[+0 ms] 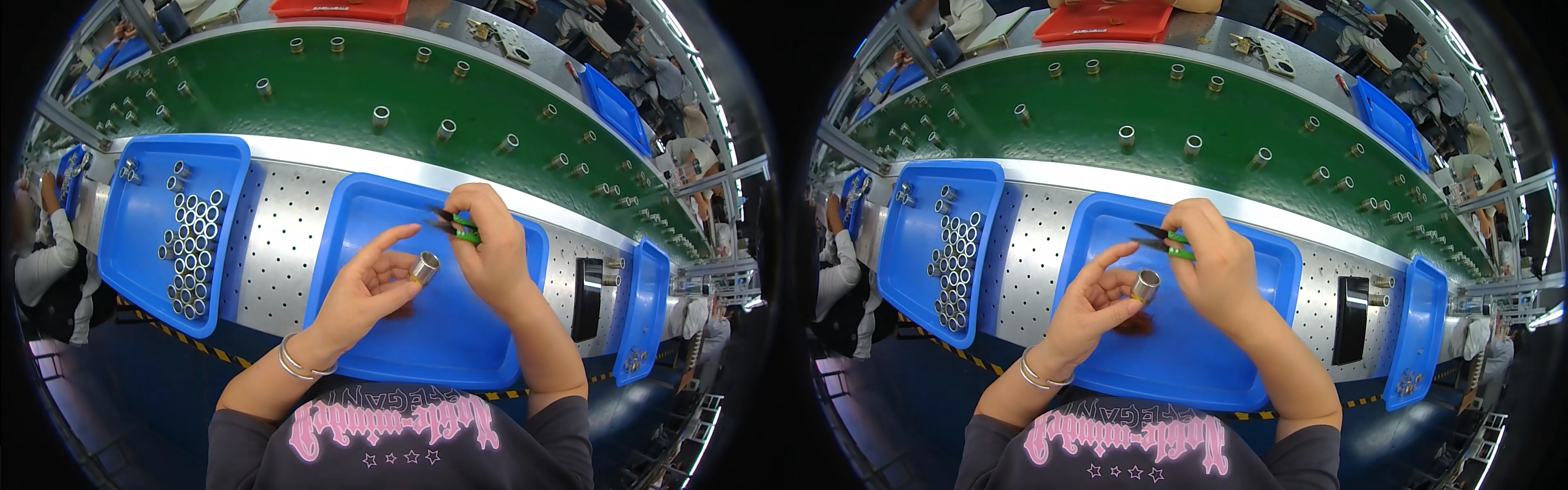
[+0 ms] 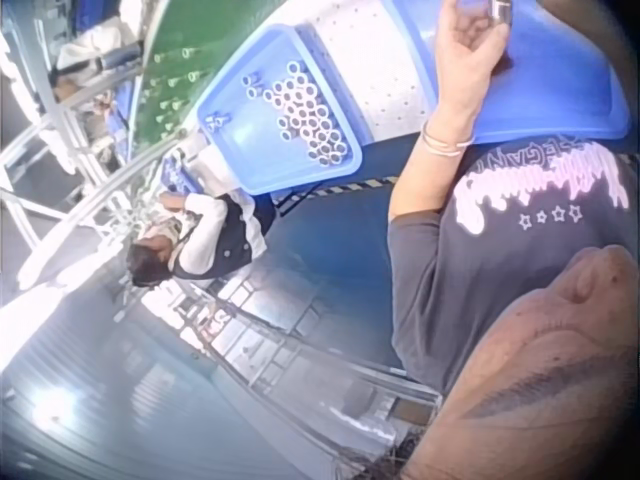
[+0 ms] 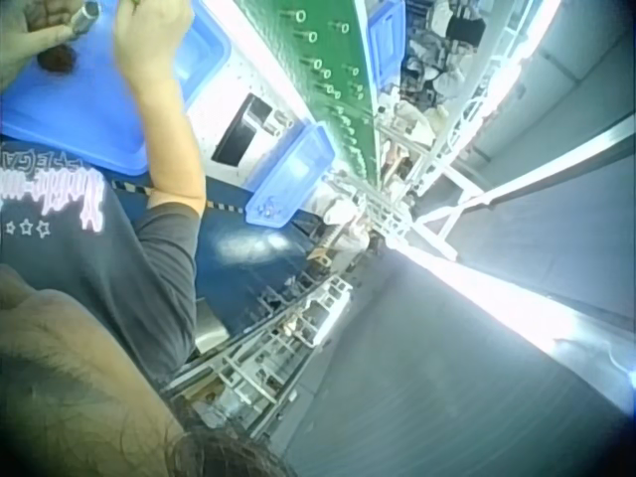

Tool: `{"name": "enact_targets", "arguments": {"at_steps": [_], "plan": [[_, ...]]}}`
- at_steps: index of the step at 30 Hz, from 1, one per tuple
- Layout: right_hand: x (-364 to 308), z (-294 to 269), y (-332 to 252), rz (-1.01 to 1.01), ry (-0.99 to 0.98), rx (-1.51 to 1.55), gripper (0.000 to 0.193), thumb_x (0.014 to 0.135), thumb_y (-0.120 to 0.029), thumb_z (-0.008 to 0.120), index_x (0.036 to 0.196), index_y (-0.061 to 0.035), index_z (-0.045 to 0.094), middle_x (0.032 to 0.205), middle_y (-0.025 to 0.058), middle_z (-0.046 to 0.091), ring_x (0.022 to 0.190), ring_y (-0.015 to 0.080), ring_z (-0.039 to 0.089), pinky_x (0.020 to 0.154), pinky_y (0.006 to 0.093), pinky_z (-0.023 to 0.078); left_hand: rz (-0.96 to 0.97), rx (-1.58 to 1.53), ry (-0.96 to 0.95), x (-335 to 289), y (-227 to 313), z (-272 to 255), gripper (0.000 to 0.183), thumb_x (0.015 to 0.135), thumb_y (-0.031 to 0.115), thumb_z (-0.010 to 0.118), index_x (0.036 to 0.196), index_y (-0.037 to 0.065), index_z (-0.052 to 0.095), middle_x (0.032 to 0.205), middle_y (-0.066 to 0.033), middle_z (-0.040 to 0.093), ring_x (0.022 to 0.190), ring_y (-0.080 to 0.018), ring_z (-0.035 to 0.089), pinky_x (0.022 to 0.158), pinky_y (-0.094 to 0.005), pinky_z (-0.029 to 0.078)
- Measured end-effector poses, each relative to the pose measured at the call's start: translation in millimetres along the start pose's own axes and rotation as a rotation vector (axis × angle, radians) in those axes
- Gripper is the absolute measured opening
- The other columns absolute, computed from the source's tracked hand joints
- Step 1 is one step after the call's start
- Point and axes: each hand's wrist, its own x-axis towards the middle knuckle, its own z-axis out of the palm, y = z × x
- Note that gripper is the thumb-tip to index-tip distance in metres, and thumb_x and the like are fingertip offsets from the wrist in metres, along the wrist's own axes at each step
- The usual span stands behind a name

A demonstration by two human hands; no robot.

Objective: The person picks up small cylindrical metal parts from a blue tray and uses a green-handled tool to scrape the edges. The person rotates the parts to treat different sides and places the finished pieces onto a green conveyor belt. The process is repeated continuously for multiple units.

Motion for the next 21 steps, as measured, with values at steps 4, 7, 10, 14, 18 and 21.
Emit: {"name": "enact_targets", "arguments": {"at_steps": [4,7,10,14,18,21], "plan": [[-1.3,-8.2,-2.7,0.184,-0.008,0.038,0.020,0.070,0.006,0.058,0.087,-0.0032,0.052,0.083,0.0094,0.055,0.070,0.0247,0.057,0.061,0.0297,0.046,0.039,-0.037,0.025,0.8,-6.0,-6.6,0.047,0.083,-0.001,0.057,0.128,0.004,0.044,0.108,-0.0077,0.057,0.097,-0.0122,0.055,0.083,-0.0233,0.045],[-2.1,-13.0,-2.6,0.125,0.053,0.153,0.018,0.073,0.007,0.057,0.088,-0.0032,0.052,0.082,0.0088,0.054,0.072,0.0197,0.055,0.063,0.0266,0.044,0.067,-0.066,0.048,2.4,-4.8,-4.5,0.043,0.083,-0.001,0.056,0.125,0.002,0.047,0.107,-0.0075,0.058,0.097,-0.0127,0.055,0.086,-0.0244,0.044],[-4.2,-14.1,-4.3,0.113,0.052,0.354,0.016,0.076,0.006,0.057,0.088,-0.0024,0.051,0.082,0.0075,0.053,0.074,0.0143,0.053,0.063,0.0254,0.043,0.069,-0.062,0.076,3.2,-7.0,-5.0,0.042,0.084,-0.001,0.056,0.125,0.001,0.047,0.106,-0.0077,0.058,0.098,-0.0130,0.055,0.088,-0.0251,0.043],[-5.4,-21.6,-17.4,0.164,-0.040,0.575,0.010,0.081,0.002,0.057,0.088,-0.0015,0.051,0.083,0.0036,0.052,0.074,0.0098,0.049,0.062,0.0230,0.041,0.080,-0.030,0.067,3.9,-8.7,-7.7,0.044,0.084,0.003,0.057,0.126,0.001,0.043,0.111,-0.0119,0.057,0.104,-0.0188,0.055,0.091,-0.0315,0.044],[-5.8,-27.7,-23.7,0.340,-0.146,0.856,0.008,0.085,-0.005,0.056,0.089,-0.0021,0.051,0.082,0.0025,0.050,0.070,0.0075,0.046,0.059,0.0191,0.037,0.074,-0.048,0.078,3.4,-7.9,-7.3,0.044,0.084,0.004,0.057,0.126,0.002,0.043,0.112,-0.0126,0.057,0.103,-0.0190,0.056,0.091,-0.0313,0.044],[-5.2,-32.5,-21.6,0.468,-0.160,1.104,0.010,0.086,-0.010,0.057,0.091,-0.0029,0.051,0.081,0.0034,0.050,0.065,0.0060,0.042,0.054,0.0174,0.033,0.058,-0.089,0.079,3.7,-5.3,-5.9,0.044,0.084,0.004,0.057,0.126,0.002,0.043,0.113,-0.0136,0.057,0.103,-0.0190,0.056,0.091,-0.0313,0.044]]}}
